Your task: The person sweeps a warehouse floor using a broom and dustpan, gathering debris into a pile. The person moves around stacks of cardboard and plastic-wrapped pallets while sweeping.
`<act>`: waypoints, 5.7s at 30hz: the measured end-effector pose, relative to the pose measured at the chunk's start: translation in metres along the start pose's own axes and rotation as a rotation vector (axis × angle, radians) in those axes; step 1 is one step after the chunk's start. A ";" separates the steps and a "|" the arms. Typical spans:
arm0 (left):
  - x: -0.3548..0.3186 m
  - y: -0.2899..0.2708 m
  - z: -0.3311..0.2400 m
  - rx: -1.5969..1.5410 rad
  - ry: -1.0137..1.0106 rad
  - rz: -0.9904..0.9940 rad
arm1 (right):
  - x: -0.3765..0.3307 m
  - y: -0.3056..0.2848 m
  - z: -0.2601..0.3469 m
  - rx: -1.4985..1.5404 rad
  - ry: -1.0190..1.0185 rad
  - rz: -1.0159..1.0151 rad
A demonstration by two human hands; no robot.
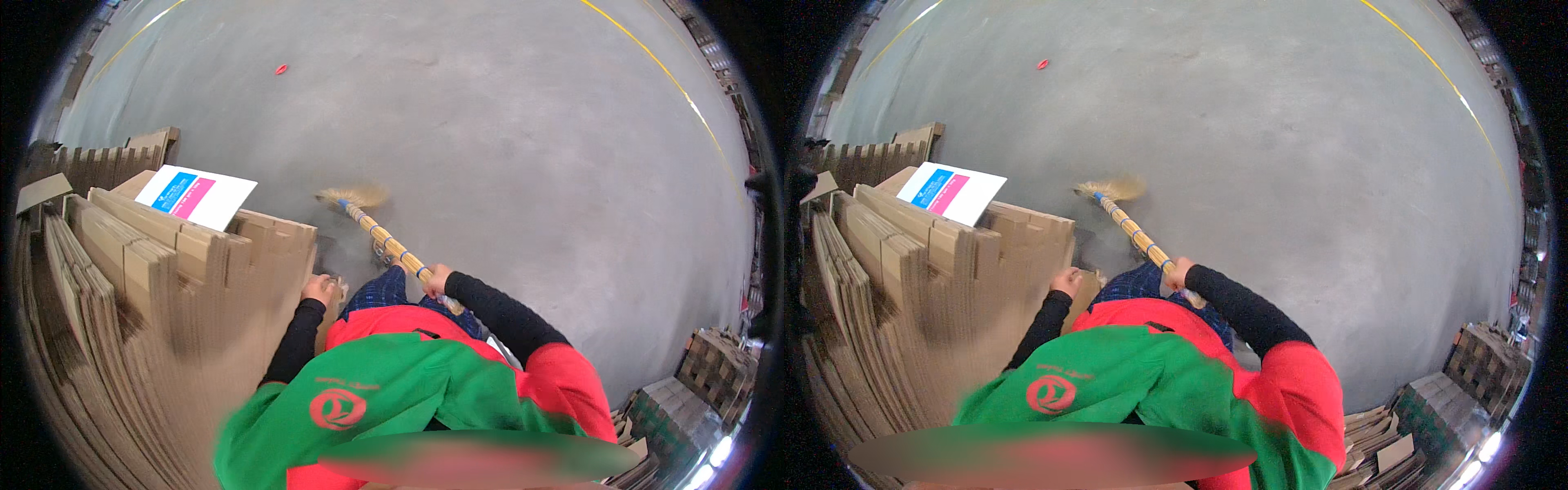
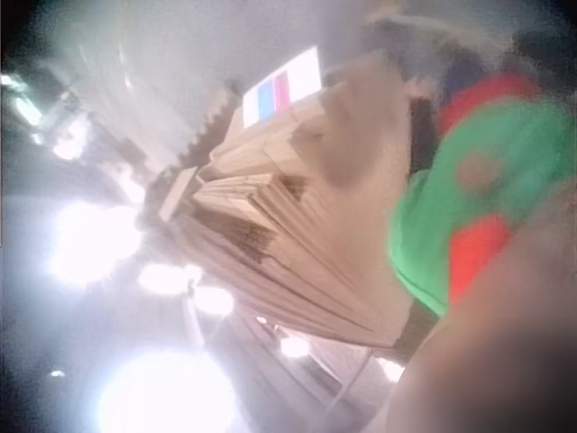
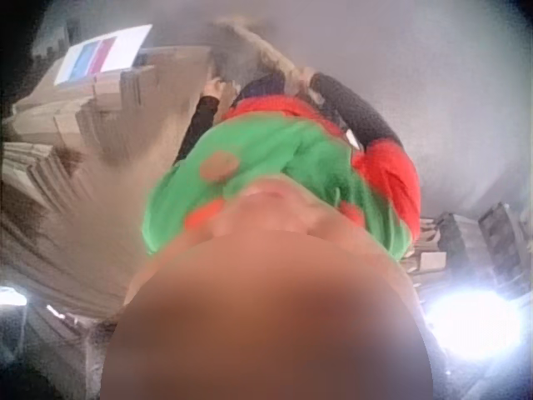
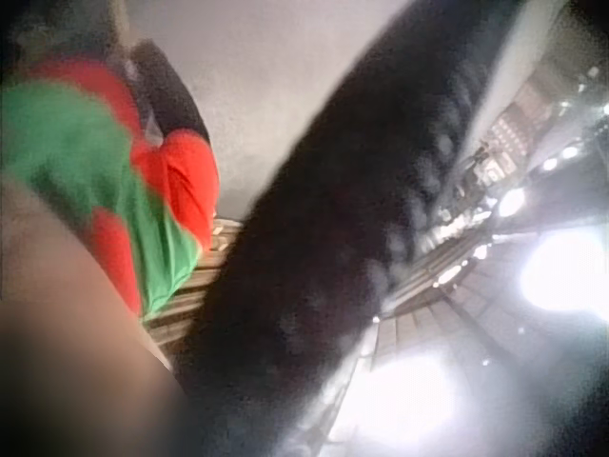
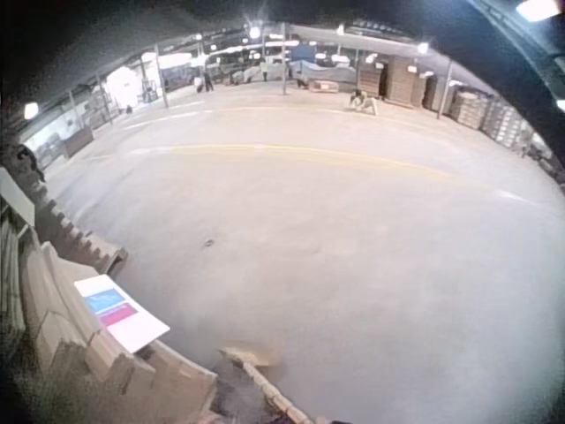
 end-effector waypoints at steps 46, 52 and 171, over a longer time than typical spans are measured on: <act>0.610 -0.241 0.132 -0.416 -0.544 0.156 | 0.146 -0.339 0.476 0.835 0.170 -0.229; 0.689 -0.353 0.171 -1.077 -0.559 -0.298 | 0.383 -0.218 0.735 0.498 -0.047 0.483; 1.372 -0.521 -0.676 0.089 -0.483 0.417 | 0.672 -1.561 0.930 1.066 -0.100 -0.294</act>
Point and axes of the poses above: each hand's wrist, its own x-axis towards the middle knuckle, its own y-axis out of the palm, z = x × y, the point moved 7 cm from there along x, towards the middle knuckle, and after that the axes turned 8 degrees about x, right-handed, at the moved point
